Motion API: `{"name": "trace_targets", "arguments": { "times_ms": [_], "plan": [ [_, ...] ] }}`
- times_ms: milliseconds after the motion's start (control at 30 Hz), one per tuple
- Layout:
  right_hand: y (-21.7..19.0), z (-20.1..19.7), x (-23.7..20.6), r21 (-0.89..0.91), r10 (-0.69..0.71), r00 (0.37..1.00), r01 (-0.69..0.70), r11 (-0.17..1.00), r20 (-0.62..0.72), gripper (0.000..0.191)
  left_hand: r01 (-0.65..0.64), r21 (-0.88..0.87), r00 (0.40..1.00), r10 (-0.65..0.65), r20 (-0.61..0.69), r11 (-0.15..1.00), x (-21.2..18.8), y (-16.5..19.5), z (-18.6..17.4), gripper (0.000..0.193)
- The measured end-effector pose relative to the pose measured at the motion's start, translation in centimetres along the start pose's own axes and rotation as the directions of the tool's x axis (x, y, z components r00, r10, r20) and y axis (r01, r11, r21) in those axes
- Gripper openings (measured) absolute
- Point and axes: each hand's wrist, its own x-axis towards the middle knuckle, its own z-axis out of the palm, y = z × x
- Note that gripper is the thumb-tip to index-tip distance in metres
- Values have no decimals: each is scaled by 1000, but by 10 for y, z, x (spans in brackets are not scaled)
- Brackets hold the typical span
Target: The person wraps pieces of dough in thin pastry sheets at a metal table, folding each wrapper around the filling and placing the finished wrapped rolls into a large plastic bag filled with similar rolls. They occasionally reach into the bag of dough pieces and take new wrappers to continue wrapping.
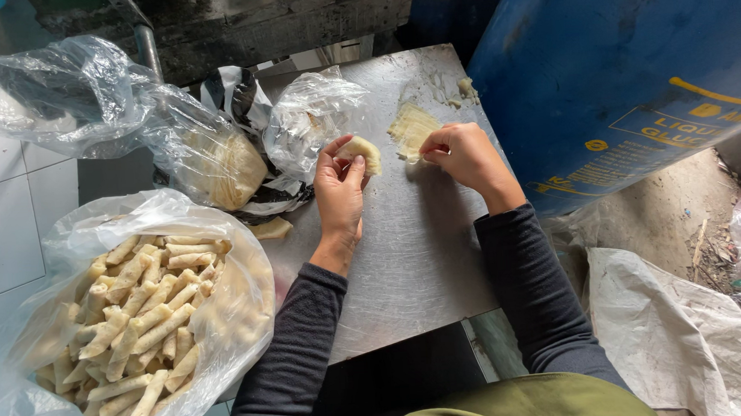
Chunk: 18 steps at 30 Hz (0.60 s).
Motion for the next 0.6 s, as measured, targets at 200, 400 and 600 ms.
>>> {"name": "trace_targets", "arguments": {
  "times_ms": [200, 400, 600],
  "plan": [
    [0, 2, 0, -34, -30, 1000, 30, 999, 5, 12, -9, -2, 1000, 9, 24, 1000, 1, -2, 0, 32],
    [-5, -2, 0, -51, -34, 998, 36, 998, 53, 17, -15, -11, 999, 15, 33, 1000, 2, -5, -2, 32],
    [-22, 8, 2, 277, -180, 984, 172, 945, 3, 41, 97, -191, 968, -48, 246, 977, -1, -3, -1, 56]
  ]
}}
